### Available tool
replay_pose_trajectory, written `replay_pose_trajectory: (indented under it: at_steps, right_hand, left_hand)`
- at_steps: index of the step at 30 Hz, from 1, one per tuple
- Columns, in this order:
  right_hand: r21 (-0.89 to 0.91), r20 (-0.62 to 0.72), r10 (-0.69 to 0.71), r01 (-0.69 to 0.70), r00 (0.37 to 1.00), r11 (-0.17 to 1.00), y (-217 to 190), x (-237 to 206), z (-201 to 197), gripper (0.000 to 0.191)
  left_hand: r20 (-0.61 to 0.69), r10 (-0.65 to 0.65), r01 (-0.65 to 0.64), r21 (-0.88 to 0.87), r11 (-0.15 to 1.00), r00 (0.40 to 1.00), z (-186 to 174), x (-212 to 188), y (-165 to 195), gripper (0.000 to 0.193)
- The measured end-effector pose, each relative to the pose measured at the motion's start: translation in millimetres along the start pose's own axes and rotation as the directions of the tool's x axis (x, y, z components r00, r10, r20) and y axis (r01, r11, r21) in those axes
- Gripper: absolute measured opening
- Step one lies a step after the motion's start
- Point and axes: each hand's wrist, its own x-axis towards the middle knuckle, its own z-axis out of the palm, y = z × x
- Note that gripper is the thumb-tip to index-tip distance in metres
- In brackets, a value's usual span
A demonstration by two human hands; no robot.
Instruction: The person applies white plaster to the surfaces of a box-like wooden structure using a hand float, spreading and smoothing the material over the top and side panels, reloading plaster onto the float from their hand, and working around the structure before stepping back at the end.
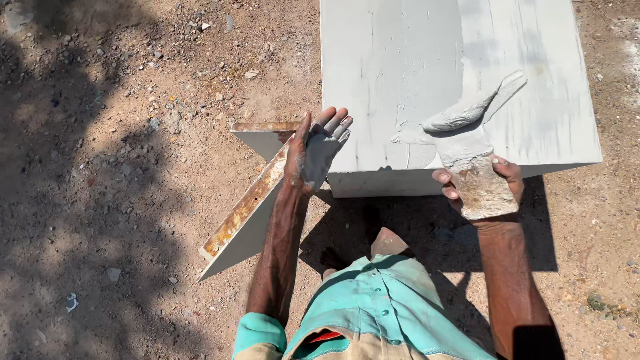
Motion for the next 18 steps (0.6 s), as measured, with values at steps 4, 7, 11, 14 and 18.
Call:
replay_pose_trajectory:
  at_steps: [4,7,11,14,18]
  right_hand:
    - [-0.255,-0.020,-0.055,0.048,0.998,0.966,-106,89,-16,0.030]
    - [-0.706,-0.163,-0.160,-0.001,0.974,0.709,-167,189,-35,0.050]
    - [-0.948,-0.046,-0.288,-0.133,0.956,-0.289,-219,339,-68,0.059]
    - [-0.741,-0.033,-0.240,-0.185,0.970,-0.646,-235,425,-101,0.042]
    - [-0.647,-0.192,-0.285,-0.340,0.939,-0.683,-246,491,-128,0.043]
  left_hand:
    - [-0.089,-0.031,0.026,-0.054,0.998,0.996,8,-18,-17,0.077]
    - [-0.165,-0.022,0.008,-0.087,0.996,0.986,12,-20,-26,0.075]
    - [-0.245,0.014,-0.045,-0.122,0.992,0.969,13,-7,-42,0.074]
    - [-0.392,0.015,-0.079,-0.148,0.986,0.920,17,2,-62,0.075]
    - [-0.452,0.035,-0.160,-0.241,0.957,0.891,26,7,-86,0.076]
